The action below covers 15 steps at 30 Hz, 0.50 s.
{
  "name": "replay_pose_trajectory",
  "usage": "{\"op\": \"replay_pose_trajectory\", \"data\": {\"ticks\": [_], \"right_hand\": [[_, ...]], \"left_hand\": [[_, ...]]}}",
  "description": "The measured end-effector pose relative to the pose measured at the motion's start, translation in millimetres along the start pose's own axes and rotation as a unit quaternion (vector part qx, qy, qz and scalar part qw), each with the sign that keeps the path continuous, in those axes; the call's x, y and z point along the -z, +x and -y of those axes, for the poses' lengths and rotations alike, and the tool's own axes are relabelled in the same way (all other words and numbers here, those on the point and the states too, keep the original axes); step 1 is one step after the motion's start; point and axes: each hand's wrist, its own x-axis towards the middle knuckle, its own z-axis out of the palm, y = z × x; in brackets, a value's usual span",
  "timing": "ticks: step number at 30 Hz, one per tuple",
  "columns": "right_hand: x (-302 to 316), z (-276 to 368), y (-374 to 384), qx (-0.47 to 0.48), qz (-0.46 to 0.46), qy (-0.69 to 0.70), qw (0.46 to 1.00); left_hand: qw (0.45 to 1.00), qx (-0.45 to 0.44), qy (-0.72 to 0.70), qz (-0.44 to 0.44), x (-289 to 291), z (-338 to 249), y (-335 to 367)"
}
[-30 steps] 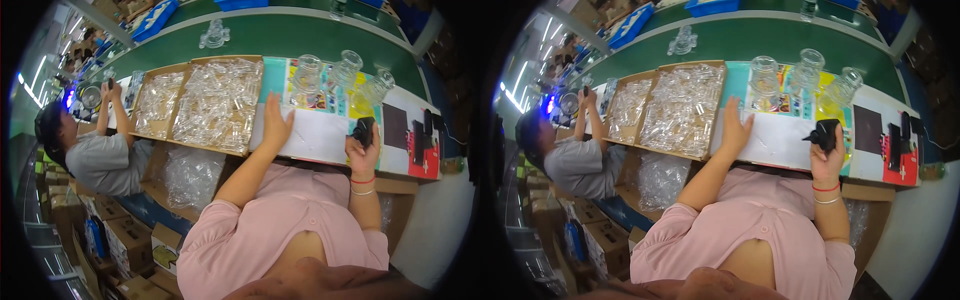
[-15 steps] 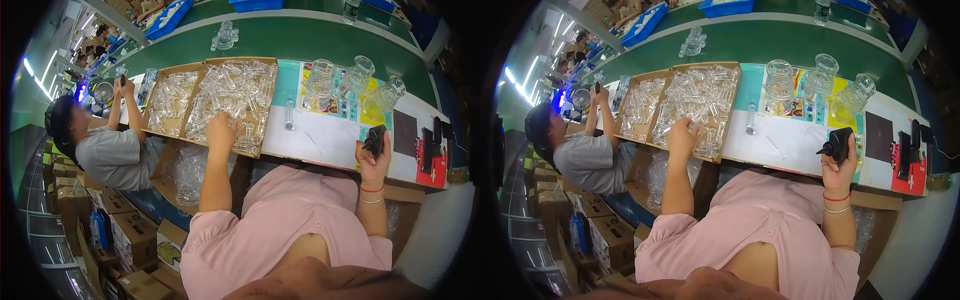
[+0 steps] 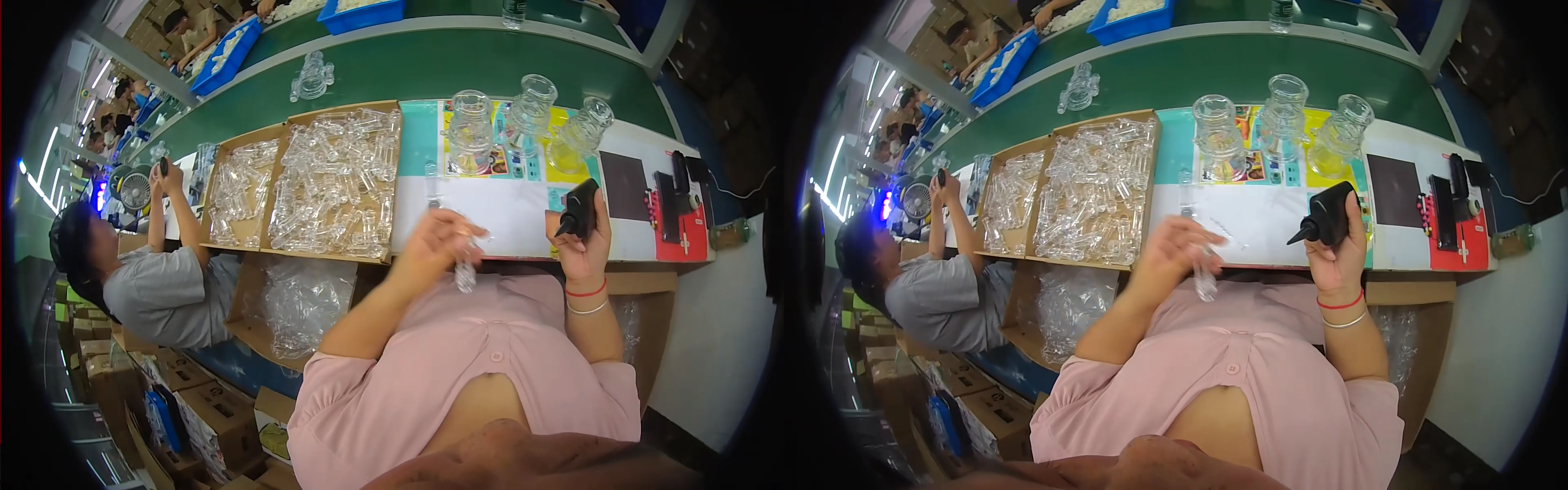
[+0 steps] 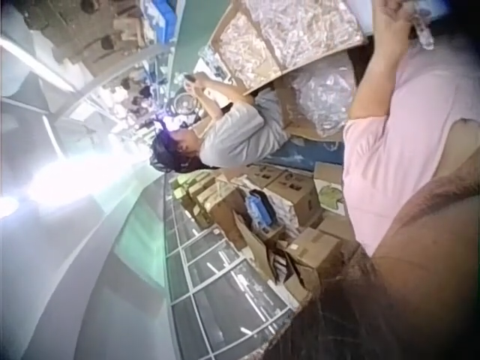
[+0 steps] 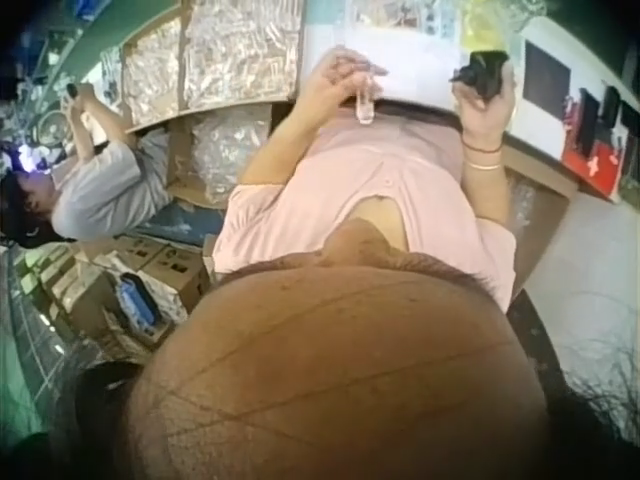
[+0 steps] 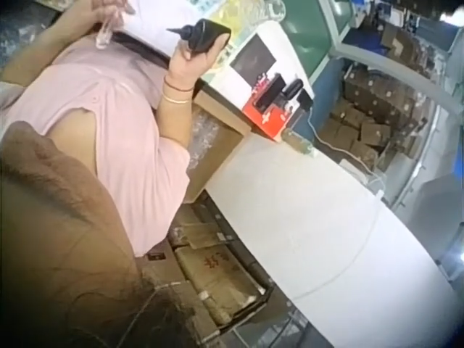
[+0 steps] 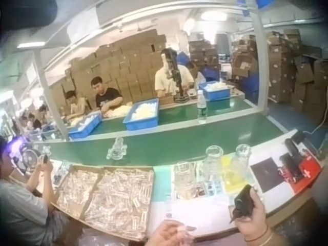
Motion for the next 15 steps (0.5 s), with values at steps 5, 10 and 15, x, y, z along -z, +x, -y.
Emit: {"op": "replay_pose_trajectory", "data": {"ticks": [5,10,15], "right_hand": [[-6,5,-7,0.010,0.007,-0.020,1.000],[-4,10,-8,0.019,0.004,-0.029,0.999],[-2,3,-9,0.029,-0.028,-0.019,0.999]], "left_hand": [[0.958,0.222,-0.022,0.182,-7,63,-18],[0.890,0.350,-0.021,0.291,6,52,-25],[0.916,0.282,0.031,0.284,-9,45,-27]]}}
